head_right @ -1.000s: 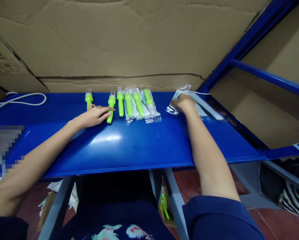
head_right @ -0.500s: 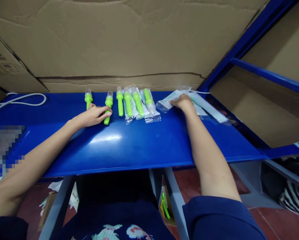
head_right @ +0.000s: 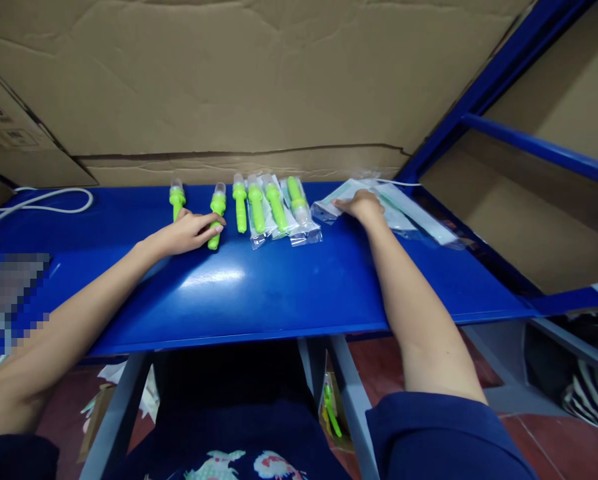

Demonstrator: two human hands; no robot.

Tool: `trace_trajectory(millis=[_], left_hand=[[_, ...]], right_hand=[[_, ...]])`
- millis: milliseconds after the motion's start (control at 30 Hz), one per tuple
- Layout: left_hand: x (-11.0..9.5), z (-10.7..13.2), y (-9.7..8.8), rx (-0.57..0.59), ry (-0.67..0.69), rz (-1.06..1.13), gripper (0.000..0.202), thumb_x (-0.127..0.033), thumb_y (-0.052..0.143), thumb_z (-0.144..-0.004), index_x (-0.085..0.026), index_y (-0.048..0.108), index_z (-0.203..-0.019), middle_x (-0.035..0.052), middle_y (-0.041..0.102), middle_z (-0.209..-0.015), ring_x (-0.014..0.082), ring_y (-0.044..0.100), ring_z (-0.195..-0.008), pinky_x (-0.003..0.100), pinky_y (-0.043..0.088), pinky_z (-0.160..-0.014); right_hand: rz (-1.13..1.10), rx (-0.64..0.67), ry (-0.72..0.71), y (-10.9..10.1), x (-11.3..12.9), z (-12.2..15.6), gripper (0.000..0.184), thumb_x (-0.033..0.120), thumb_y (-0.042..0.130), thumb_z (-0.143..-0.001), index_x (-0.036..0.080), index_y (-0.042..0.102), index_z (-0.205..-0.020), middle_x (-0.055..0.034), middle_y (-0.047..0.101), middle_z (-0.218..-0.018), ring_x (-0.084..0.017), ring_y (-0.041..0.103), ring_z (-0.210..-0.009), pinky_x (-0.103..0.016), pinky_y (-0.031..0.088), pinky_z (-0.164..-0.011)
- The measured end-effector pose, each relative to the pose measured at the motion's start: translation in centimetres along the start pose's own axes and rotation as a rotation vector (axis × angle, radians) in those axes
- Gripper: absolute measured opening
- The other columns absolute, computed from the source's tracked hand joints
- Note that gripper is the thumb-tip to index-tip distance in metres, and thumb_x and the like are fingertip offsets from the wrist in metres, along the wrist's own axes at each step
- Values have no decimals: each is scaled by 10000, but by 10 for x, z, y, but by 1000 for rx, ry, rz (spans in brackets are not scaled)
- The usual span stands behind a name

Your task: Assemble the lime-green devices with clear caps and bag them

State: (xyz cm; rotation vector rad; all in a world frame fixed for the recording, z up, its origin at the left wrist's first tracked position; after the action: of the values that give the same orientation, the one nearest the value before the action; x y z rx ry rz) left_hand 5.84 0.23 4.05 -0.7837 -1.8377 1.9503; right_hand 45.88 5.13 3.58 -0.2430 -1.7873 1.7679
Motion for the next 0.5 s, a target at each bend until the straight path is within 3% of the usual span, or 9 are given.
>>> trace_trajectory(millis=[67,200,367,500], left_hand=[[-1,0,0,9,4,-14,497,-438,303,-1061,-182,655,-1300,64,734,-803,276,720,-872,518,369,-1032],[-2,1,-3,4,3,-52,490,-407,299,-1058,-173,662,-1291,62,729,-781,263,713,-812,517,385,-1023],[-3,4,-11,-56,-24,-76,512,-466,321,-1055,-170,691,-1250,70,739,-770,280,725,-808,520,422,-1000],[-1,6,-17,-128,-74,-16,406,-396,491,-959,-181,733,-1203,54,744,-769,247,706,-736,435,473,-916]], right_hand=[[-65,9,-16,-1,0,0,419,440,840,-829,59,682,-904,-251,704,-965,-244,655,-901,-338,372,-689],[-282,16,-44,-8,2,8,278,233,762,-866,147,574,-680,-46,558,-614,-129,505,-607,-336,364,-633],[-616,-113,-128,-32,18,22,190,113,570,-926,177,522,-753,9,505,-647,-87,483,-553,-315,380,-599],[-790,-284,-154,-46,31,26,132,90,540,-950,191,469,-998,47,452,-724,-79,443,-563,-274,368,-566]])
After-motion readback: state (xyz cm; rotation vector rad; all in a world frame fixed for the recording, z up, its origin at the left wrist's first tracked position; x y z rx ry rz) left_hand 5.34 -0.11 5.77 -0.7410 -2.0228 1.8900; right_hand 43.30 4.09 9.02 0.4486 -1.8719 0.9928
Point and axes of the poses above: each hand's wrist, its own z-axis away from the middle knuckle, its own y-axis out of the palm, x = y × z, the point moved 9 cm from there along -z, towards the middle knuckle
